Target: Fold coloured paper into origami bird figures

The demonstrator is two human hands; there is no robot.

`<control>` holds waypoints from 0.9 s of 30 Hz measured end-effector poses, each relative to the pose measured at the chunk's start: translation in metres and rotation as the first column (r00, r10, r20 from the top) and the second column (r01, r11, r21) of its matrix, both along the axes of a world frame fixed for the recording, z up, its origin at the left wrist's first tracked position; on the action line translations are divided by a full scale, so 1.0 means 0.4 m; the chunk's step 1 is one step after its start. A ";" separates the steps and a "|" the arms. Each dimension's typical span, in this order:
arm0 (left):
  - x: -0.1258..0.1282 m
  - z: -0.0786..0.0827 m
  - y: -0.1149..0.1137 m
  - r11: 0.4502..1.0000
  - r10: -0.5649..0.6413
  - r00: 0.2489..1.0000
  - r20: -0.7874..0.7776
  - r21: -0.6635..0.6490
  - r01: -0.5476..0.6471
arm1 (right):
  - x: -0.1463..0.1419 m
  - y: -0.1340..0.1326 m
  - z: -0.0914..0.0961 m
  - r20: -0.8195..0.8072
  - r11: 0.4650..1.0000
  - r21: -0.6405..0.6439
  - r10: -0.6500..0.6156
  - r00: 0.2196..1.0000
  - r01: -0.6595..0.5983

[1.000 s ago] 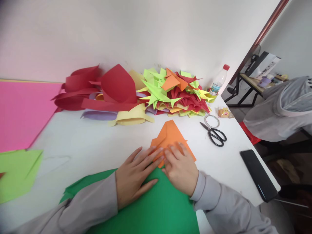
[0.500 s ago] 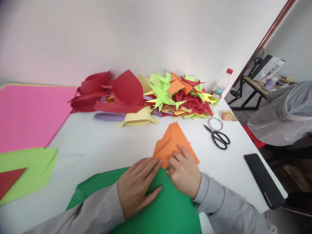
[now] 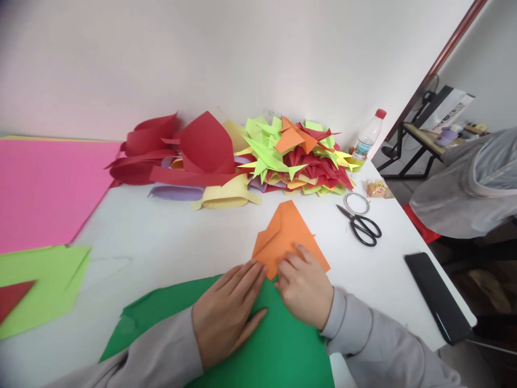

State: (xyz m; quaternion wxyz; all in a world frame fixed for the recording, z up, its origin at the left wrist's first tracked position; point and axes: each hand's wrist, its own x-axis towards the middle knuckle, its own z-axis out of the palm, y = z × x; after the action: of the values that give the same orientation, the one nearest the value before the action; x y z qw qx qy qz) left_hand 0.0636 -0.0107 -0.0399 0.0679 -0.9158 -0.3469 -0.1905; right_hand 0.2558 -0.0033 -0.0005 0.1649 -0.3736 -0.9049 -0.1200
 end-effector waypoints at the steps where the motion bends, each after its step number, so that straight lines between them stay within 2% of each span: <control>1: 0.002 -0.001 -0.001 1.000 -0.002 1.000 0.013 0.021 0.002 | 0.000 0.000 0.000 -0.002 1.000 -0.006 0.002 1.000 -0.002; 5: 0.001 0.005 0.000 0.986 0.043 0.990 0.131 0.155 -0.063 | 0.002 0.000 0.002 -0.009 1.000 -0.017 -0.002 1.000 0.002; 8: -0.002 0.017 0.004 0.972 0.065 0.989 0.132 0.216 -0.093 | 0.001 -0.002 0.001 -0.002 1.000 -0.014 -0.003 1.000 0.003; 11: 0.000 0.008 0.011 0.980 0.026 0.988 0.150 0.190 -0.055 | 0.000 -0.004 -0.002 0.010 1.000 -0.017 -0.003 1.000 0.004; 13: 0.004 -0.012 0.016 0.987 0.002 0.983 0.184 0.158 -0.032 | -0.001 -0.005 -0.004 0.009 1.000 -0.016 -0.008 1.000 0.008; 17: 0.006 -0.045 0.022 0.994 -0.014 0.990 0.142 0.108 -0.001 | -0.001 -0.004 -0.012 -0.045 1.000 -0.013 -0.006 0.999 0.006; 23: 0.005 -0.033 0.021 0.991 -0.034 0.988 0.149 0.134 0.014 | -0.010 0.004 -0.019 -0.057 1.000 -0.028 0.010 0.998 -0.012; 27: 0.005 -0.042 0.018 0.991 -0.020 0.998 0.062 0.131 0.012 | -0.015 0.009 -0.019 -0.037 1.000 -0.020 0.008 0.999 -0.009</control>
State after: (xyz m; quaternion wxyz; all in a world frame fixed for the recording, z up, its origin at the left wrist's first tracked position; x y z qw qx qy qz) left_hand 0.0654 -0.0035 -0.0566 0.1152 -0.9058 -0.3282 -0.2420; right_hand 0.2499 0.0004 -0.0079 0.1782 -0.3736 -0.9044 -0.1033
